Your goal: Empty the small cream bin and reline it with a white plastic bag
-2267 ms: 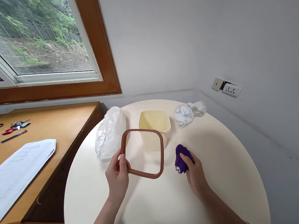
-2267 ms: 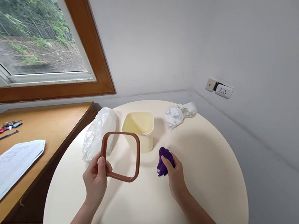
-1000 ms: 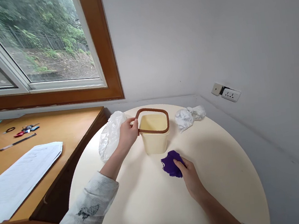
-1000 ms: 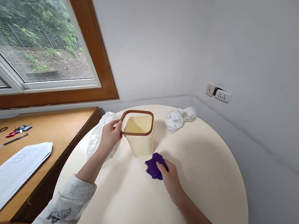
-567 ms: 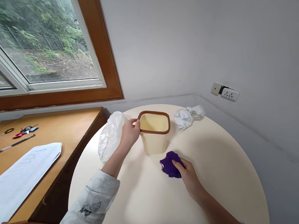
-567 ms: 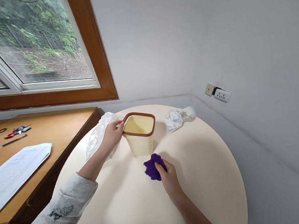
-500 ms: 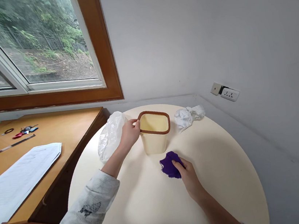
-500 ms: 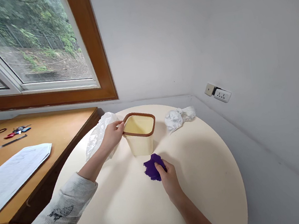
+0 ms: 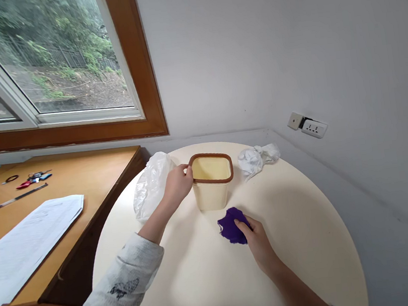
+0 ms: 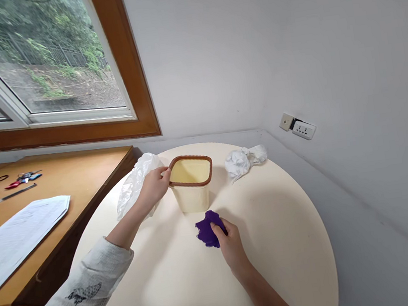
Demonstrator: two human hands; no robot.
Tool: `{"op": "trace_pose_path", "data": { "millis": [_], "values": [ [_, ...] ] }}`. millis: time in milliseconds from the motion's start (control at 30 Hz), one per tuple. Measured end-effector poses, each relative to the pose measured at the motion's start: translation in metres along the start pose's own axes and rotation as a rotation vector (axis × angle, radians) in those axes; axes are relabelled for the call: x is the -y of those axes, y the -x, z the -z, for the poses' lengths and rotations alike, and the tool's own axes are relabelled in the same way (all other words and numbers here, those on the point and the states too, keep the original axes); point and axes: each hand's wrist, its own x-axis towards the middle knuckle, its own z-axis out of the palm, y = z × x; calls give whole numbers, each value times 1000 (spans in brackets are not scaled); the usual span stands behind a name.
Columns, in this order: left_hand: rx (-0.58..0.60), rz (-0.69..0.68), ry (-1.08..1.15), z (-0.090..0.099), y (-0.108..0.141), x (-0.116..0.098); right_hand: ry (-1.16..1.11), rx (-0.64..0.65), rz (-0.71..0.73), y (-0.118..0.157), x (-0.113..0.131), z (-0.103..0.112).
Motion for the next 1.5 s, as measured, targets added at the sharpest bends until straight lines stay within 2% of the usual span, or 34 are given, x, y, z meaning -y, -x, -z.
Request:
{"op": "trace_pose_path", "data": {
  "millis": [233, 467, 833, 967, 1167, 1367, 1500],
  "values": [
    [17, -27, -77, 3, 3, -4, -1, 8, -7, -1, -2, 1],
    [82, -35, -173, 10, 4, -6, 12, 15, -10, -2, -1, 2],
    [164, -62, -113, 16, -1, -6, 22, 23, -18, 1, 1, 2],
    [177, -56, -78, 17, -5, -2, 43, -20, 7, 1, 1, 3],
    [196, -84, 4, 16, -24, 5, 65, -66, 35, 4, 4, 4],
    [347, -133, 63, 19, -56, -3, 91, -61, 75, 2, 5, 2],
    [399, -158, 36, 12, -78, -4, 116, -53, 100, -3, 4, 4]
  ]
}}
